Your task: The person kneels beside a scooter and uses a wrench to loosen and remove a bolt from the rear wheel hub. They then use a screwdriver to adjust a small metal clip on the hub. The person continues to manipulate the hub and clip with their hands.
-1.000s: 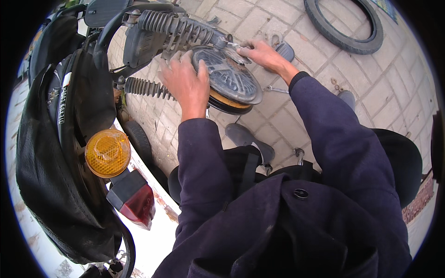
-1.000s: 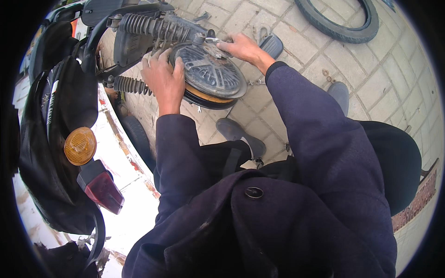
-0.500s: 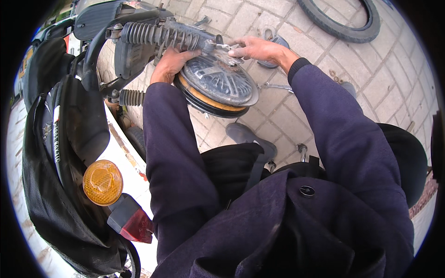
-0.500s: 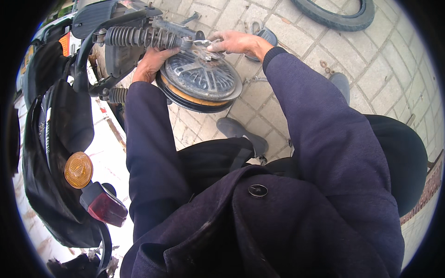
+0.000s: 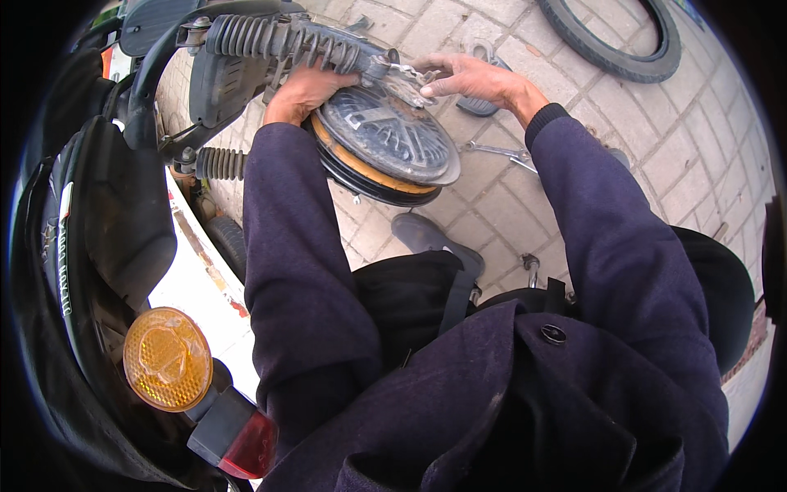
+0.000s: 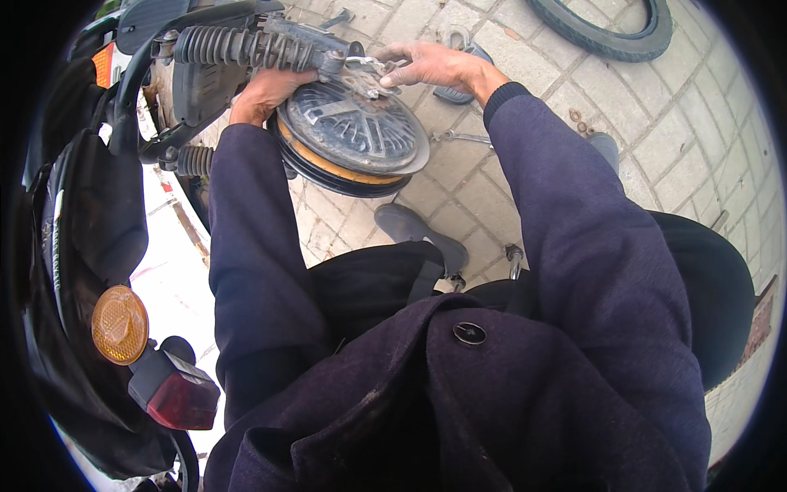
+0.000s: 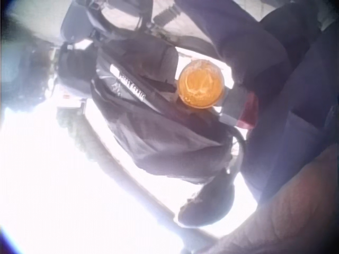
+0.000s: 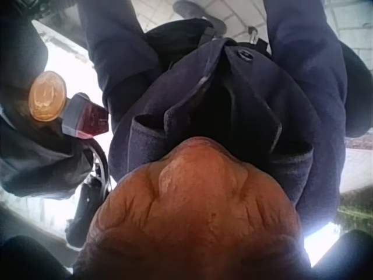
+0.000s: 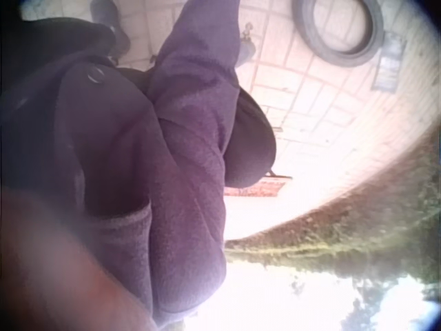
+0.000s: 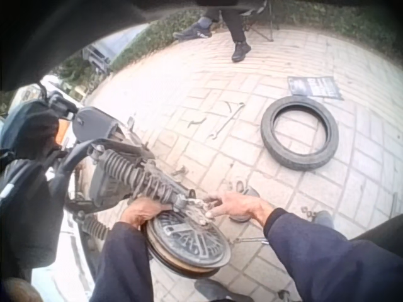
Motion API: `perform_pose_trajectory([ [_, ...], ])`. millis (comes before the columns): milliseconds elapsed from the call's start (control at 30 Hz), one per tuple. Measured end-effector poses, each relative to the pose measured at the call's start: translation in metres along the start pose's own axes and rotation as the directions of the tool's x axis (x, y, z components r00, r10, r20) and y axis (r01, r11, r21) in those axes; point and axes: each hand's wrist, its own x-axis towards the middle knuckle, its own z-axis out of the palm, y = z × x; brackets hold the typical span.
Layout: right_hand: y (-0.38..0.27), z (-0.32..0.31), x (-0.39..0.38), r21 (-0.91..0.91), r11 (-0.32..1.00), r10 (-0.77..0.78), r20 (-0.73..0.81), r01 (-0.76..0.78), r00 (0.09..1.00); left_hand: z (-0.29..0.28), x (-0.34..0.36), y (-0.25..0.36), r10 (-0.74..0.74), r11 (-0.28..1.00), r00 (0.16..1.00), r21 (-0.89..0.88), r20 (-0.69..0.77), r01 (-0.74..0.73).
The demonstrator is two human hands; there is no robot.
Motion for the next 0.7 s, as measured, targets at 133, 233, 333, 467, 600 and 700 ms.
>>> perform_pose_trajectory([
  [133,0.005,0.001,-0.001,0.084,0.996,-0.021,-0.014,0.022,1.0,-0.002,0.006,-0.004,0.006,0.997,1.0,-0.08,-0.007,-0.006],
  [233,0.001,-0.001,-0.003,0.051,0.999,-0.016,-0.008,0.016,1.0,-0.008,0.01,-0.007,0.01,0.999,0.998,-0.051,0.058,-0.007],
  [333,-0.005,-0.002,-0.003,0.01,0.999,-0.03,0.006,0.03,1.0,-0.008,0.013,-0.011,0.007,0.999,0.998,-0.052,0.06,-0.004],
  [467,-0.01,0.001,-0.001,-0.156,0.985,-0.081,-0.023,0.077,0.996,-0.005,0.016,-0.021,0.051,0.997,0.999,-0.058,-0.001,-0.051],
  [600,-0.013,0.0,-0.007,-0.21,0.975,-0.089,-0.065,0.073,0.994,-0.013,0.026,-0.026,0.087,0.92,0.992,0.375,0.094,-0.116],
  [700,-0.014,0.002,-0.008,-0.2,0.978,-0.072,-0.07,0.057,0.995,-0.018,0.032,-0.032,0.051,0.917,0.993,0.388,0.107,-0.089],
])
